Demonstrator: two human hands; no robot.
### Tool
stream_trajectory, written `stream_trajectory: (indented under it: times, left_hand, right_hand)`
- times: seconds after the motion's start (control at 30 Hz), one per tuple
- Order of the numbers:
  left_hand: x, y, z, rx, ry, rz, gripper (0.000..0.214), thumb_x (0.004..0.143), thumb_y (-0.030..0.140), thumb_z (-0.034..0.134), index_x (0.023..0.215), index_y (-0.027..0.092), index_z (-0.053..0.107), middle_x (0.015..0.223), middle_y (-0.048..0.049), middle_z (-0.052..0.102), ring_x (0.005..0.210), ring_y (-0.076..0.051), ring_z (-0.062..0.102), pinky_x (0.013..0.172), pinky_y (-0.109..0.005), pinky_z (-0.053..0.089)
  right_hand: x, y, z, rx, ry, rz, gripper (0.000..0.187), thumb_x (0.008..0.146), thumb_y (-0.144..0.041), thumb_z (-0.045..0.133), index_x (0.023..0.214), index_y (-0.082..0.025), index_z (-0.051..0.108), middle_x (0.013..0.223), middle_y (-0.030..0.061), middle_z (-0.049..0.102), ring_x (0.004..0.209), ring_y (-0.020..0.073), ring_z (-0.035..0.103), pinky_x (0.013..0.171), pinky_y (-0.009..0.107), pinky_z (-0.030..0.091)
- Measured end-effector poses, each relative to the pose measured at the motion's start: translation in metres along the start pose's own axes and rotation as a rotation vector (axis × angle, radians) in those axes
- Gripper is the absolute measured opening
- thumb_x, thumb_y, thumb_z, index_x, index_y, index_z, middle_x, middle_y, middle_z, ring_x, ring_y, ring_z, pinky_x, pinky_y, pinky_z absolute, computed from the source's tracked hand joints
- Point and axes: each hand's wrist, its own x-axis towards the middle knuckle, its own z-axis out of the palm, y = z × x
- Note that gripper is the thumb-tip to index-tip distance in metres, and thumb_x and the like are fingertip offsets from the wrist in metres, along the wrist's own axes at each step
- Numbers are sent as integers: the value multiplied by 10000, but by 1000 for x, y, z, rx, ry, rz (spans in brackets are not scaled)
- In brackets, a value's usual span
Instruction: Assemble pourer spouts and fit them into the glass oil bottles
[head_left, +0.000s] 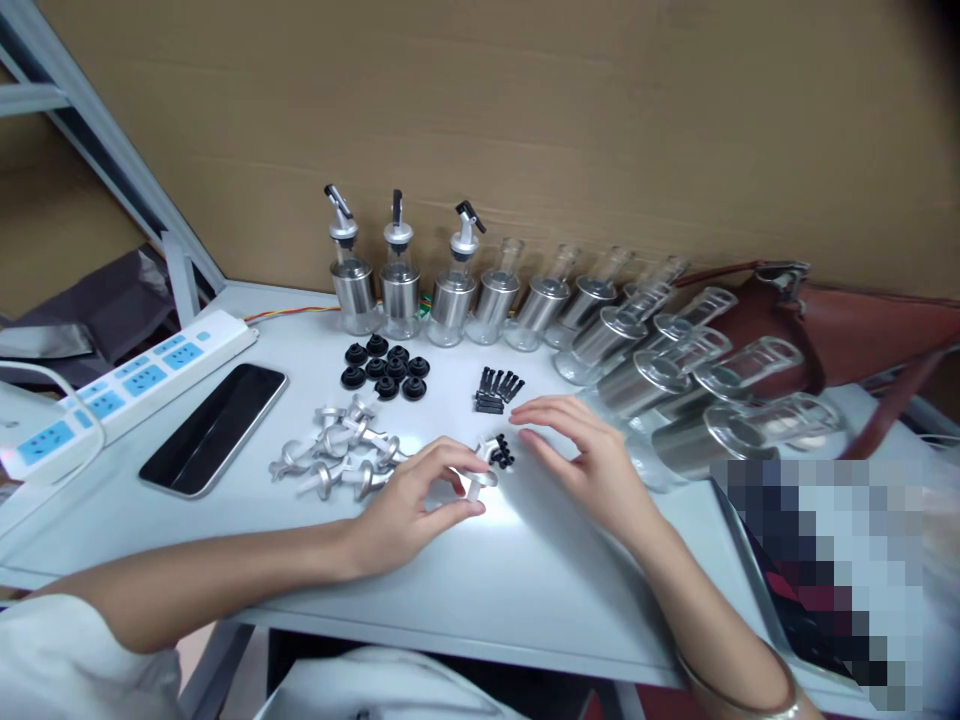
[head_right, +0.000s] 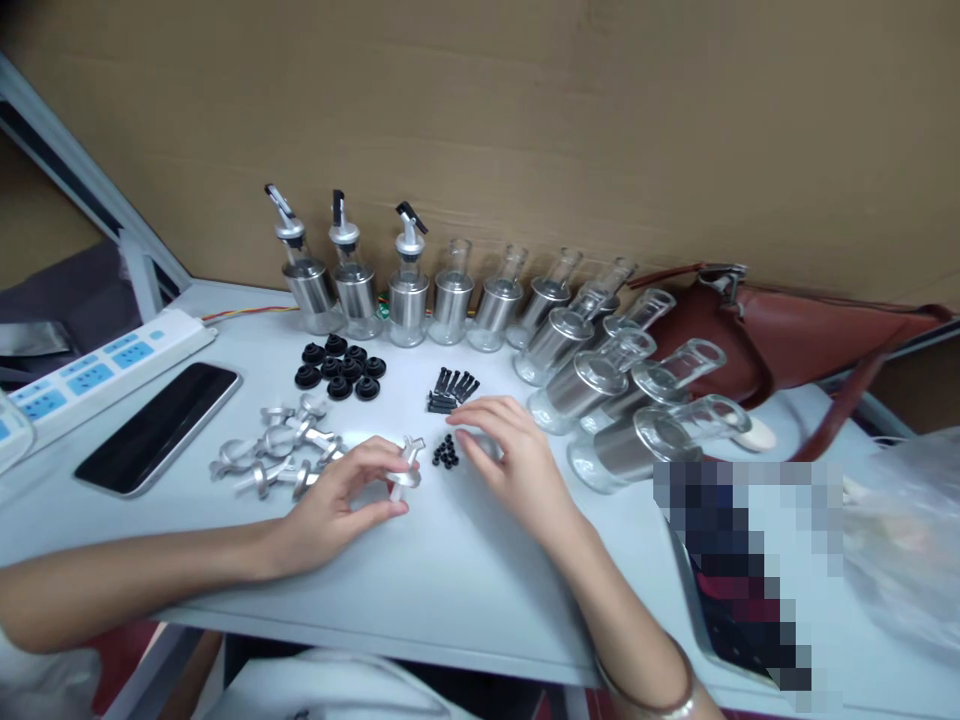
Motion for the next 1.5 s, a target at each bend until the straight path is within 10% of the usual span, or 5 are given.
stream_trajectory:
  times: [0.4, 0.73, 1.17, 1.5]
  left_hand:
    - [1, -2, 0, -25, 38, -136, 237, 852, 227, 643, 1076, 227, 565, 1080, -49, 594, 960, -168, 580, 852, -316, 473]
    - [1, -3, -2, 54, 19, -98, 225, 874, 222, 605, 1095, 247, 569, 1103, -51, 579, 985, -172, 569, 850, -302, 480]
    - [4, 0, -2, 19, -8, -27, 243, 880, 147, 596, 1102, 237, 552, 1095, -49, 607, 971, -164, 580, 836, -299, 492]
    - [4, -2, -2, 13, -25, 21, 288, 872, 103, 615, 1110, 255, 562, 1092, -32, 598, 962, -149, 578, 824, -275, 484]
  right_hand:
    - [-5, 27, 10, -294, -149, -44, 223, 871, -91, 555, 931, -233, 716, 1053, 94, 710, 1022, 297, 582, 824, 478, 463]
    - [-6, 30, 3, -290, -119, 111, 108, 816, -125, 607, 778, -209, 663, 755, 35, 699, 704, 221, 642, 670, 346, 467]
    - [-6, -17, 13, 376, 197, 191, 178, 822, -143, 676, 973, -237, 689, 876, 29, 720, 771, 162, 678, 690, 286, 577]
    - [-9, -21, 13, 367, 185, 183, 130, 810, -160, 710, 923, -224, 713, 864, 30, 762, 723, 160, 696, 676, 282, 570]
